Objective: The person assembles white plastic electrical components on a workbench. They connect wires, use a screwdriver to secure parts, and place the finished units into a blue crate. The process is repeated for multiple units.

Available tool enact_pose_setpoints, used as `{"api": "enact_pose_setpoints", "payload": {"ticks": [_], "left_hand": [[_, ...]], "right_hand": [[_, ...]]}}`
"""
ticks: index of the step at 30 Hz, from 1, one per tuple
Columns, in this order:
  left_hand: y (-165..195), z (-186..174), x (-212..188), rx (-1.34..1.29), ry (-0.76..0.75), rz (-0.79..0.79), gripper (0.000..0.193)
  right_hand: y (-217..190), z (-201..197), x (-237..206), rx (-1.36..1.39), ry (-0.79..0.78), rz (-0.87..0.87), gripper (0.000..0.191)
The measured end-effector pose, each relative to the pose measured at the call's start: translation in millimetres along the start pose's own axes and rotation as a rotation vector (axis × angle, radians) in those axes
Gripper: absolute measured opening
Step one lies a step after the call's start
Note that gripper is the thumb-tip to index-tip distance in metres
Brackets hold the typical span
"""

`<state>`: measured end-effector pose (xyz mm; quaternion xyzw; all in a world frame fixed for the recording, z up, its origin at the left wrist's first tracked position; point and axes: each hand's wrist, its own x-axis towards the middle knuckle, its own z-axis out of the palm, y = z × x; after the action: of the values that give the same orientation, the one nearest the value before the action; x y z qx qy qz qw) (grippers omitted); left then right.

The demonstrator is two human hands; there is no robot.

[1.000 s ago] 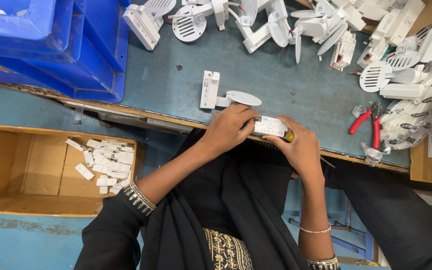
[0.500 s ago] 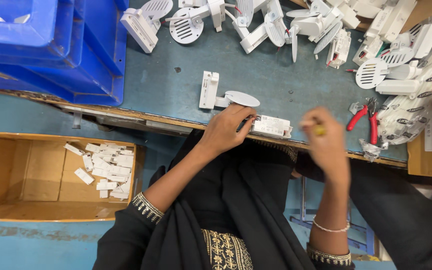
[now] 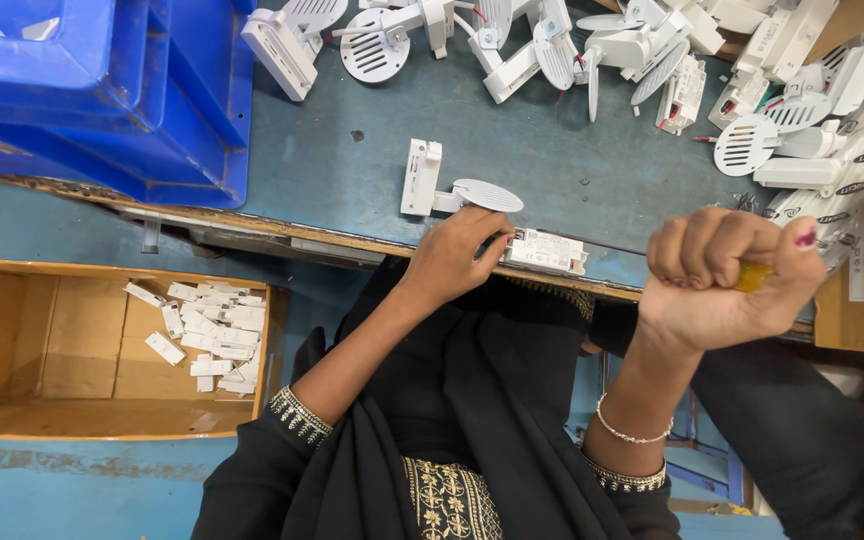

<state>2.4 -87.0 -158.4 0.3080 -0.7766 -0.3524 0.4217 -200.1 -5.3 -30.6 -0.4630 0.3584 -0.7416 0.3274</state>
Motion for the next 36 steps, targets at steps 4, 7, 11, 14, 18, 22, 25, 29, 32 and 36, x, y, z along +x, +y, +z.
{"api": "enact_pose_setpoints", "payload": {"ticks": [4,7,11,14,18,22,25,29,32,36], "left_hand": [[-1,-1,0,-0.002,0.012,0.014,0.008],[-2,-1,0,0.004,0.019,0.015,0.008],[-3,-1,1,0.005,0.028,0.017,0.008],[-3,-1,0,-0.004,0.025,0.007,0.008],[-4,-1,0,0.003,0.034,0.019,0.008],[-5,-1,0,0.007,0.038,0.012,0.008],[-6,-1,1,0.012,0.040,0.011,0.009],[-7,-1,1,0.010,0.054,0.032,0.008],[-7,0,1,0.015,0.042,0.017,0.008],[-7,0,2,0.013,0.044,0.027,0.008]], "right_hand": [[6,3,0,0.006,-0.003,0.060,0.061],[9,0,0,0.016,-0.067,0.059,0.060],[14,-5,0,0.014,-0.179,0.032,0.057],[20,-6,1,0.065,-0.238,0.010,0.053],[23,-5,3,0.002,-0.239,0.000,0.055],[23,0,5,0.010,-0.259,0.016,0.055],[23,3,6,0.015,-0.257,0.032,0.054],[20,4,6,0.016,-0.277,0.029,0.052],[19,4,7,0.000,-0.304,0.019,0.051],[18,6,8,0.014,-0.302,0.033,0.050]]}}
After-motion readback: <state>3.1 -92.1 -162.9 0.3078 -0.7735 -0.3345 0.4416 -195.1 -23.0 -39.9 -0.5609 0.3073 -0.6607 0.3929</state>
